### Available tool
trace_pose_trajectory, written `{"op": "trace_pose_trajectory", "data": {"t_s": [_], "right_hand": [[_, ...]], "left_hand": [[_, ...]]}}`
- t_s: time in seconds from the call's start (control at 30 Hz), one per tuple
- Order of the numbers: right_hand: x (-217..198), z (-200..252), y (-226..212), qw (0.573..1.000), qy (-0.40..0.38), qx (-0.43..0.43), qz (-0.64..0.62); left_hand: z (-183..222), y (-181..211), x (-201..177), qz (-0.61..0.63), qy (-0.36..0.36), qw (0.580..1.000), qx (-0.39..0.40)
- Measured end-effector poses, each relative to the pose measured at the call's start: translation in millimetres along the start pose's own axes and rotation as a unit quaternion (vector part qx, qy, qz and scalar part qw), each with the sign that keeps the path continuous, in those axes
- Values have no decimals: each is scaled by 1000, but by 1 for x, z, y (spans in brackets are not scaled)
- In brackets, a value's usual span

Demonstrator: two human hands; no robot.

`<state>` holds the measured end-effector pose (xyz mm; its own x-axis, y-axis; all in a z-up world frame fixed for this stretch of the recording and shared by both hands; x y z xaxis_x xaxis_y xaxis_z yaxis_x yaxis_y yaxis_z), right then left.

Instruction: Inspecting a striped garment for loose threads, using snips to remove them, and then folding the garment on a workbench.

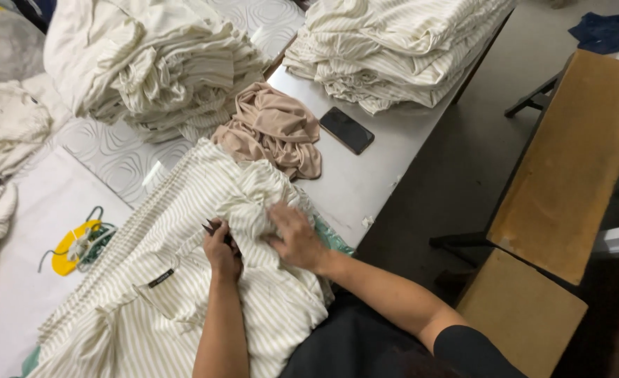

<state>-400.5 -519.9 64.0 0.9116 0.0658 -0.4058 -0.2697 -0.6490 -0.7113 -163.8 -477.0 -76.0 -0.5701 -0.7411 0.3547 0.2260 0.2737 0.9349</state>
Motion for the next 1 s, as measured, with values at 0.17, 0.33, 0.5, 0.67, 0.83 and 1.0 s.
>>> {"op": "trace_pose_trajectory", "data": {"t_s": [0.17, 0.33, 0.5, 0.67, 0.83, 1.0], "right_hand": [[30, 15, -10, 995, -90, -26, -34], [41, 17, 4, 996, -68, -46, -29], [16, 3, -6, 996, -50, -67, -1], [8, -5, -36, 989, -64, -136, 0], [15, -3, -53, 943, -293, -20, -158], [35, 4, -21, 809, -373, 353, -287]], "left_hand": [[8, 40, 35, -44, -54, 993, 98], [-13, 13, -1, -64, -12, 989, 134], [49, 86, 38, -138, -19, 987, 86], [60, 104, 41, -198, -44, 975, 92], [69, 105, 28, -116, 20, 993, 28], [81, 122, 33, -63, 30, 991, 112]]}}
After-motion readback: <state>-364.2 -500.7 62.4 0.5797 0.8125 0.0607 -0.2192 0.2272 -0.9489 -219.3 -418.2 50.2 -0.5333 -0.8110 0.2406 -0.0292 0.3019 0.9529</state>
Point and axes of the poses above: each hand's wrist, its own z-axis away from the middle knuckle, its own x-axis out of the palm, y = z × x, the point moved 8 cm from there along -z, towards the middle knuckle, and after that the axes turned 12 degrees about x, right-handed, at the moved point
